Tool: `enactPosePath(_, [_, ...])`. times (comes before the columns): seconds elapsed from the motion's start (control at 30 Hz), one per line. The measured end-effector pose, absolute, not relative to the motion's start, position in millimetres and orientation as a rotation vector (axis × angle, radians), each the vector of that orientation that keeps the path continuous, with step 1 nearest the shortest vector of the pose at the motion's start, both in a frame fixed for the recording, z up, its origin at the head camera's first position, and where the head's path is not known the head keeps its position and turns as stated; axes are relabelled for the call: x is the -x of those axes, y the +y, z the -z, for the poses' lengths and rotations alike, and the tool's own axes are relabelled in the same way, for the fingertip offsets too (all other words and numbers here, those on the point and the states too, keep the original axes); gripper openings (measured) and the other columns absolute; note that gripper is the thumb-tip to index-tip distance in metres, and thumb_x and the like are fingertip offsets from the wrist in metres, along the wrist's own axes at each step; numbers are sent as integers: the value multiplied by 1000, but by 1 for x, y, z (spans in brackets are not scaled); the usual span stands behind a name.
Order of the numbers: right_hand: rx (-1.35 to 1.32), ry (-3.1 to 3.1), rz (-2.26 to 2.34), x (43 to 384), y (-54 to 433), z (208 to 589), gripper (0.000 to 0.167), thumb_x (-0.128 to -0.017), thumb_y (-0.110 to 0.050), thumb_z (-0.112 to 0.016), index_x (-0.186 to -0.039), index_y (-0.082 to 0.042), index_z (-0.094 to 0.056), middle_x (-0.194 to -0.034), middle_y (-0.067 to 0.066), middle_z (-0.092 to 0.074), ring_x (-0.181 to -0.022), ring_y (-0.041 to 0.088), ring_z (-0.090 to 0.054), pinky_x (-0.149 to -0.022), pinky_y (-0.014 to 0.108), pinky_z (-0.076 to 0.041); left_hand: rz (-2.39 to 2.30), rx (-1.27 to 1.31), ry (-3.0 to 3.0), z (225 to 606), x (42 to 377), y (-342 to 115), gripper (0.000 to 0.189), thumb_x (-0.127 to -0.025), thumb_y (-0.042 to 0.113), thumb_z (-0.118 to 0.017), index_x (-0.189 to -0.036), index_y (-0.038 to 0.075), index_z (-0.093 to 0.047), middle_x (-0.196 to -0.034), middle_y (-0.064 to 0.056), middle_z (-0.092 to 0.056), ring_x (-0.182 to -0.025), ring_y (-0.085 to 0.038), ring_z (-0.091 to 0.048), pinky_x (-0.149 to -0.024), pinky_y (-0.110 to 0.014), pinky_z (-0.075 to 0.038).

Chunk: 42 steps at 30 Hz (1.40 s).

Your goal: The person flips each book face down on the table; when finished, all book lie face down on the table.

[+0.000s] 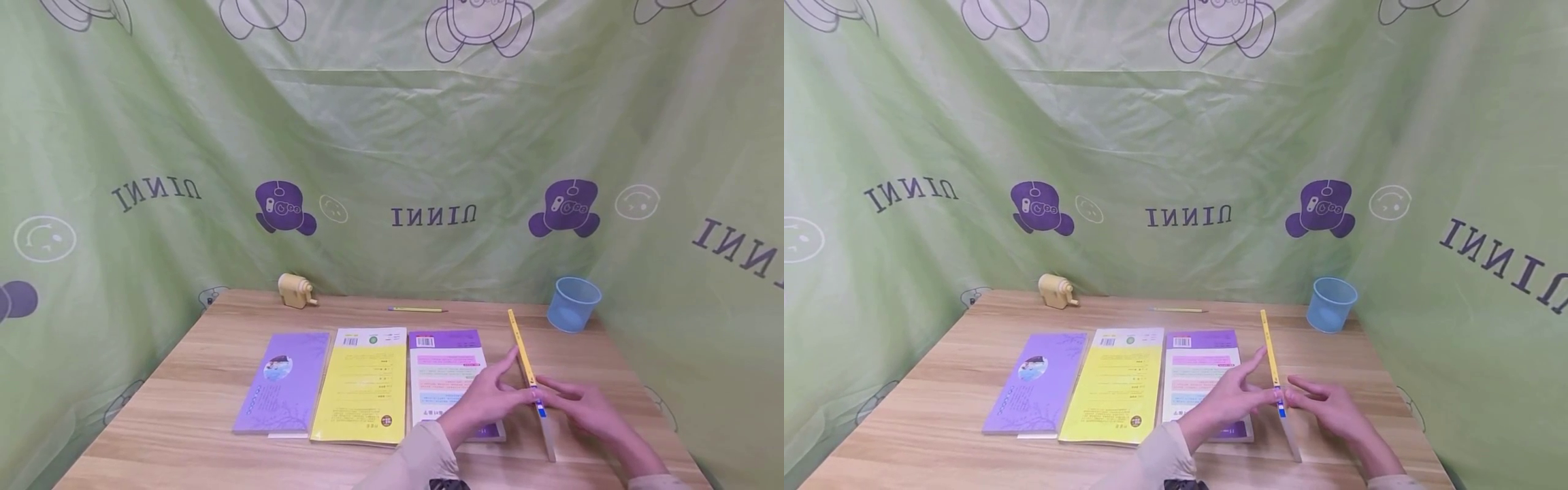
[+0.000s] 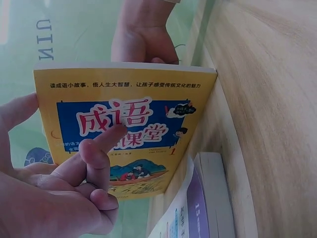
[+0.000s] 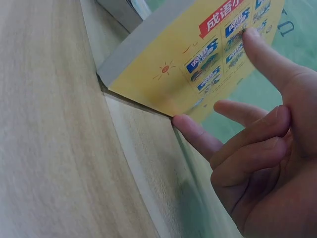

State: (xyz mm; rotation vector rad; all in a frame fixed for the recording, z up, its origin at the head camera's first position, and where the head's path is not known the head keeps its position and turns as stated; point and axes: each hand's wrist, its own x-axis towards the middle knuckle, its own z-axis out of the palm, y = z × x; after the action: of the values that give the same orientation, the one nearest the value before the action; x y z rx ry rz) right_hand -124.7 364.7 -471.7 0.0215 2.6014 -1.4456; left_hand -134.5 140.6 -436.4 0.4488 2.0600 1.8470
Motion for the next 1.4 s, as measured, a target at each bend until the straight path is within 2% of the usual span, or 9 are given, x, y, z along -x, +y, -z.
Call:
enactPosePath(0.07, [4, 2645, 1383, 124, 364, 473, 59, -95, -36, -68, -143, -5, -54, -102, 22, -75, -94, 35, -68, -87, 48, -53, -1839, -434, 2081, 437, 135, 138, 81, -85, 25, -81, -154, 32, -40, -100, -6, -79, -88, -9, -73, -84, -30, -57])
enactPosePath(0.13, [52, 2689, 1330, 124, 364, 475, 57, -97, -34, -66, -143, -3, -55, -133, 28, -62, -128, 50, -53, -102, 65, -40, -1842, -422, 2091, 437, 136, 135, 81, -83, 23, -81, -154, 30, -42, -107, -9, -78, -91, -11, -73, -87, -34, -57])
enactPosePath(0.17, [67, 2704, 1307, 123, 364, 476, 56, -97, -34, -66, -143, -3, -55, -134, 29, -60, -134, 53, -45, -104, 71, -35, -1843, -414, 2097, 437, 136, 134, 81, -83, 21, -82, -154, 29, -42, -109, -11, -77, -92, -12, -73, -88, -35, -57])
enactPosePath(0.4, [56, 2755, 1218, 128, 363, 478, 57, -94, -34, -70, -140, -3, -57, -120, 24, -71, -122, 43, -59, -94, 53, -48, -1897, -351, 2074, 436, 138, 128, 81, -78, 6, -81, -150, 23, -48, -90, -11, -77, -85, -24, -74, -80, -34, -59])
enactPosePath(0.63, [55, 2760, 1192, 128, 368, 478, 61, -93, -32, -72, -140, 3, -55, -116, 23, -72, -126, 54, -52, -93, 63, -46, -1898, -324, 2075, 439, 141, 128, 84, -73, -1, -81, -147, 26, -52, -85, -5, -77, -77, -21, -73, -64, -33, -55])
enactPosePath(0.7, [10, 2762, 1166, 128, 370, 479, 64, -92, -35, -72, -140, 3, -55, -119, 24, -71, -127, 53, -53, -92, 58, -47, -1888, -315, 2086, 441, 142, 129, 85, -71, -3, -82, -146, 25, -54, -84, -4, -77, -75, -18, -72, -62, -32, -53])
enactPosePath(0.97, [-127, 2778, 1070, 131, 382, 482, 80, -88, -49, -74, -142, 5, -49, -129, 34, -61, -124, 54, -53, -97, 66, -43, -1728, -291, 2235, 448, 144, 140, 81, -69, -6, -84, -143, 10, -56, -81, 0, -77, -75, -9, -71, -74, -27, -55])
enactPosePath(1.17, [-210, 2797, 1006, 132, 391, 485, 95, -80, -60, -75, -143, 4, -47, -141, 38, -46, -128, 59, -45, -99, 68, -42, -1414, -343, 2520, 451, 143, 150, 41, -66, 6, -90, -104, 14, -75, -78, 5, -77, -78, -5, -69, -88, -26, -51])
enactPosePath(1.4, [-208, 2861, 930, 133, 391, 485, 101, -75, -65, -76, -142, 5, -47, -143, 37, -43, -129, 61, -42, -99, 69, -41, -968, -453, 2853, 455, 143, 159, 23, -63, 18, -93, -72, 16, -72, -62, 8, -61, -75, -10, -50, -83, -31, -40])
